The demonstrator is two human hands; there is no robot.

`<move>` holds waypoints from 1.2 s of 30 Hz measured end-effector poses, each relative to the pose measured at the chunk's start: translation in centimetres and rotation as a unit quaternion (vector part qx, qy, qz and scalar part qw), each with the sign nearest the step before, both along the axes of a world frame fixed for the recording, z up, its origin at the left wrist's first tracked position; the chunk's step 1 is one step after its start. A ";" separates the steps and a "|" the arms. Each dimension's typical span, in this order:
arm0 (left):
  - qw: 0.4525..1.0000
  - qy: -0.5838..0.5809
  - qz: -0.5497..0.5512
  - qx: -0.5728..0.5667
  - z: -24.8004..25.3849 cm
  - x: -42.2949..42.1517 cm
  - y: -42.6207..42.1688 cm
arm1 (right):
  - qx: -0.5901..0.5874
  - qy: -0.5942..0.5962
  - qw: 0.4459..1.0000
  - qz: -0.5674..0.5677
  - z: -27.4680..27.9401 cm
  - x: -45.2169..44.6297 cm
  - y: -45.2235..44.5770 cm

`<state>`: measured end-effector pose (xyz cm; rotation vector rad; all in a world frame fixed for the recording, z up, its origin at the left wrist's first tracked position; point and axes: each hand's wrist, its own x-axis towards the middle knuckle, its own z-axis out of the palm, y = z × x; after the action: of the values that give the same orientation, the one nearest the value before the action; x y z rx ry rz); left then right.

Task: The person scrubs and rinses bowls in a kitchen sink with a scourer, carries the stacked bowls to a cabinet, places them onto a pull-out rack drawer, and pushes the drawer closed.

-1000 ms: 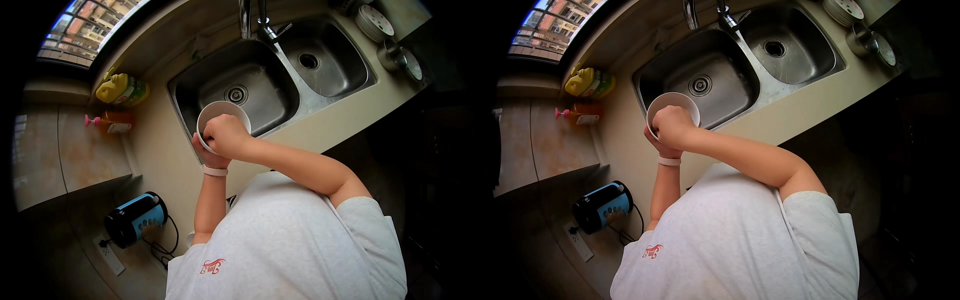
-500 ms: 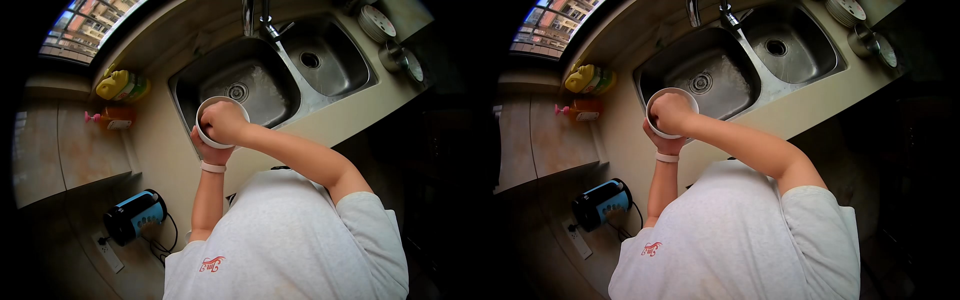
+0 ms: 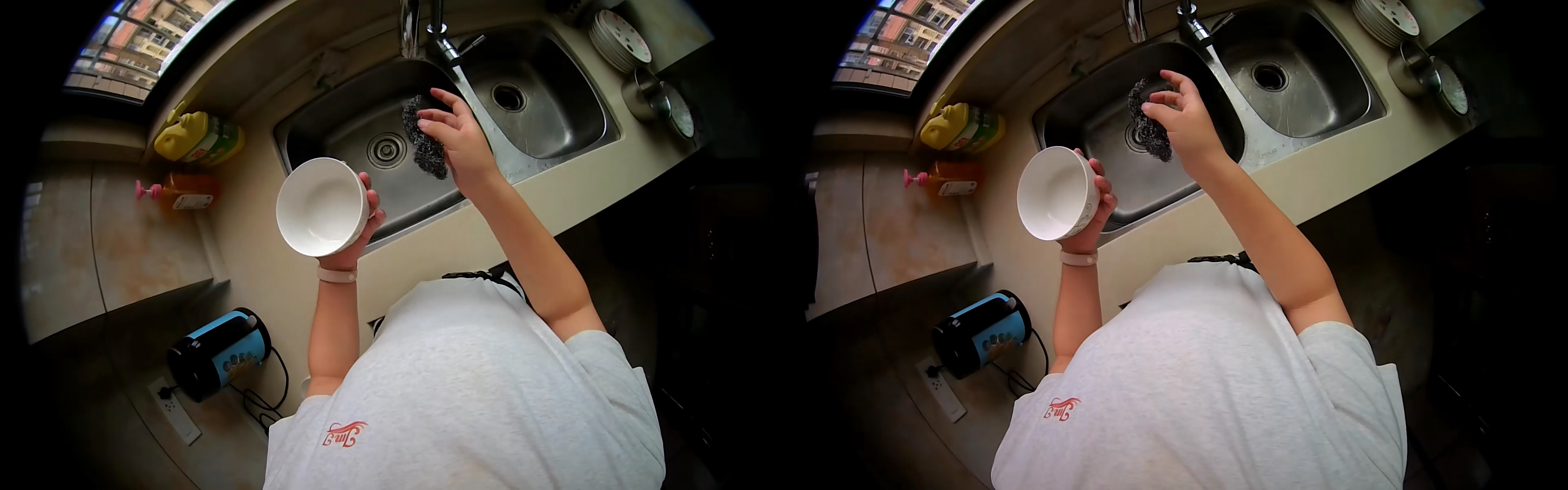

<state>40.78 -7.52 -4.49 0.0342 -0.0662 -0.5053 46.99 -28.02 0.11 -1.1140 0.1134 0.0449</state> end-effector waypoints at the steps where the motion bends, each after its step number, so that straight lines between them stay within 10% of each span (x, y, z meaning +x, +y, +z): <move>1: 1.000 -0.002 -0.015 -0.016 -0.1 0.0 -0.1 | 0.029 0.045 0.998 0.020 -0.3 -0.3 -0.3; 12: 0.996 -0.077 -0.052 0.018 -1.2 0.3 0.3 | 0.162 0.080 0.979 0.088 -0.4 -1.4 -1.8; 15: 0.944 -0.115 0.123 0.282 1.6 0.1 -0.2 | 0.146 0.094 0.980 0.100 -1.1 -1.6 -2.5; 25: 0.915 -0.189 0.094 0.345 4.6 2.7 1.1 | 0.107 0.090 0.989 0.047 -2.4 -2.8 -2.7; 28: 0.837 -0.212 0.110 0.492 4.2 4.0 1.5 | 0.081 0.076 0.992 0.053 -2.6 -2.6 -2.5; 31: 0.432 -0.362 0.160 0.810 3.6 5.2 1.8 | 0.050 0.081 0.995 0.041 -3.3 -2.6 -2.3; 32: 0.432 -0.362 0.160 0.810 3.6 5.3 1.8 | 0.023 0.090 0.995 0.027 -3.5 -2.6 -2.2; 34: 0.260 -0.392 0.140 0.871 3.7 5.3 1.7 | 0.011 0.085 0.996 0.016 -3.9 -2.7 -2.1; 36: 0.347 -0.367 0.155 0.849 3.1 5.4 2.0 | 0.000 0.081 0.997 0.001 -3.8 -2.8 -2.3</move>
<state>46.20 -5.56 -1.43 2.3958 -0.3932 0.1077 44.16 -30.31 -3.64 -1.1099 0.2571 0.1371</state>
